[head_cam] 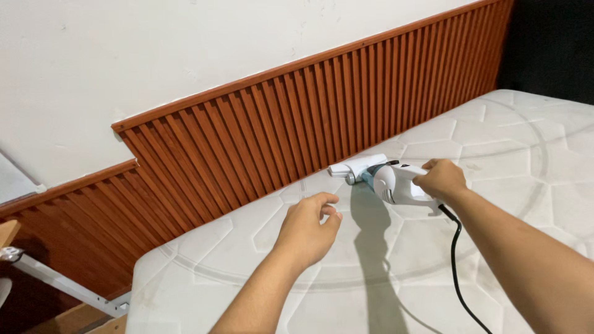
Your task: The person uses a handheld vacuum to clean a mattress by moving the nozzle across its surface.
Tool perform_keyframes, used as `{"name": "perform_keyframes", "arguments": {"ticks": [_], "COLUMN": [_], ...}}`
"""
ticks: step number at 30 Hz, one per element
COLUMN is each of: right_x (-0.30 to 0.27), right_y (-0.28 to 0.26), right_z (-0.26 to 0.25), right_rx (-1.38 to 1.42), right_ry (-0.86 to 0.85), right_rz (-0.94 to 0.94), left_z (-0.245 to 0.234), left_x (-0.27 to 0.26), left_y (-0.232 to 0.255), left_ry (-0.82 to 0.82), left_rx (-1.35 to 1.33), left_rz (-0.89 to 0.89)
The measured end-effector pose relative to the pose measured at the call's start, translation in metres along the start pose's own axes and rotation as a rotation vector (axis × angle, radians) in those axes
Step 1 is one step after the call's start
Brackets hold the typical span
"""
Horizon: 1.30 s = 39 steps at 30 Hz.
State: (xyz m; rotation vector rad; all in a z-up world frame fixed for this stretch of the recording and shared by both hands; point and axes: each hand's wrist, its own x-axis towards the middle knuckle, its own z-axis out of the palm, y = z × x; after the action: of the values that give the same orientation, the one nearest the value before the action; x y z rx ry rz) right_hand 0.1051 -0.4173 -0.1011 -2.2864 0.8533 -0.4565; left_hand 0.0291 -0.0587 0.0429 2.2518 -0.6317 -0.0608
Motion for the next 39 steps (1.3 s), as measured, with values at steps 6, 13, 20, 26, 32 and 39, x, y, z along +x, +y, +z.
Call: {"name": "perform_keyframes", "arguments": {"ticks": [6, 13, 20, 26, 32, 39], "right_x": [-0.040, -0.089, -0.142, -0.147, -0.133, -0.091], "right_y": [0.017, 0.038, 0.037, 0.044, 0.060, 0.048], "right_z": [-0.064, -0.148, -0.213, -0.220, -0.190, -0.107], "right_rx": [0.032, 0.025, -0.033, -0.044, -0.056, 0.095], "right_ry": [-0.103, -0.192, -0.251, -0.196, -0.151, -0.090], "right_rz": [-0.006, 0.054, 0.089, 0.103, 0.030, 0.021], "left_z": [-0.009, -0.005, 0.004, 0.005, 0.018, 0.043], "left_x": [-0.039, -0.079, -0.108, -0.116, -0.095, -0.052], "left_y": [0.027, 0.047, 0.076, 0.075, 0.062, 0.040], "left_ry": [-0.019, 0.021, -0.007, 0.003, -0.020, -0.026], "left_rx": [-0.012, 0.029, 0.025, 0.042, 0.038, -0.036], "left_rz": [0.005, 0.111, 0.185, 0.224, 0.170, 0.184]}}
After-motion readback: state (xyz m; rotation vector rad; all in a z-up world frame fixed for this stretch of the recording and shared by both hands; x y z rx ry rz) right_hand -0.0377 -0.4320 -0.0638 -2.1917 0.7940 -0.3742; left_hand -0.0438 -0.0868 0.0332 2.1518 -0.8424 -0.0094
